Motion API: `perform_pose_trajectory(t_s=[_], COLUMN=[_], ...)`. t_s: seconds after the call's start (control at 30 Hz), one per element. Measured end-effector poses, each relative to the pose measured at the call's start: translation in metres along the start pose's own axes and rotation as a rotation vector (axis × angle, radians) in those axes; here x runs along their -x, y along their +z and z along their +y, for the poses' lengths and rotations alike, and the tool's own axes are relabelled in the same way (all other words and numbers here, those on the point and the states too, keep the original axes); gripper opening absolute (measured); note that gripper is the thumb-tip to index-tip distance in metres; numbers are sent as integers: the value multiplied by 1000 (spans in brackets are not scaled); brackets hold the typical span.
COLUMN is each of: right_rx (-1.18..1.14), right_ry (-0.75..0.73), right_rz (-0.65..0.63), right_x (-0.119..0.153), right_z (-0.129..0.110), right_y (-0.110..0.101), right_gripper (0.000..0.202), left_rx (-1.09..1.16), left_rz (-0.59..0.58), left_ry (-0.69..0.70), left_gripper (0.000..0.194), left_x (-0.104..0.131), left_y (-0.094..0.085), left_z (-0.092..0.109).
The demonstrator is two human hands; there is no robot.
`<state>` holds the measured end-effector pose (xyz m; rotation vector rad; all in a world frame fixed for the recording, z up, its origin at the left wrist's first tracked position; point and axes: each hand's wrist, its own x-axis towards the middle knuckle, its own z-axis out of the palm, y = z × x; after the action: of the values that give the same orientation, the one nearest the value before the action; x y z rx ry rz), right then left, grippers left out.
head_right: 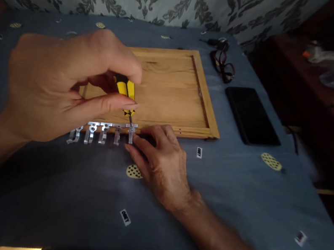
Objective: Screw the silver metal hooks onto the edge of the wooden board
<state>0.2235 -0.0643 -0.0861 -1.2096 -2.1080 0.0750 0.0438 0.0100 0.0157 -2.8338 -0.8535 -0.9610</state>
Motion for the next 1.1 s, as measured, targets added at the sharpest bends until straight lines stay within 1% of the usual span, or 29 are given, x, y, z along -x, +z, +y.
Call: perform_pose_trajectory(t_s=[0.1,0.23,0.4,0.5,0.53,0.67,0.7,0.8,0.87,0.9,0.97,1.1], right_rx=[3,-2,-1,0,-1,-5,-6,-13,-13,-11,-7,-7], right_ry=[1,18,23,21,20,10,8,10,14,14,8,11], right_rz=[0,-8,-8,-9,-10,-5,-4,-2,-5,-8,-12,-13], right_x=[0,1,1,1,1,1,1,1,2,2,2,2], right_z=[0,0,0,0,0,0,0,1,1,2,2,2], right_y=[0,0,0,0,0,-1,0,0,0,0,0,0], right_gripper=[14,13,12,11,11,11,11,10,10,10,11,11], left_rx=[-13,-10,21,31,49,229,263,320,296,251,181,169], left_rz=[3,39,33,29,24,93,85,85,104,88,69,29], left_ry=[-12,-2,33,41,26,-44,-57,-77,-91,-108,-93,-60], left_gripper=[20,12,8,3,7,18,20,19,15,14,13,11], left_x=[0,0,1,1,1,-1,-2,-4,-6,-6,-7,-5], left_y=[1,2,2,-1,-2,-14,-17,-19,-17,-16,-14,-12], left_z=[1,2,3,-2,-5,-18,-20,-21,-17,-14,-10,-9])
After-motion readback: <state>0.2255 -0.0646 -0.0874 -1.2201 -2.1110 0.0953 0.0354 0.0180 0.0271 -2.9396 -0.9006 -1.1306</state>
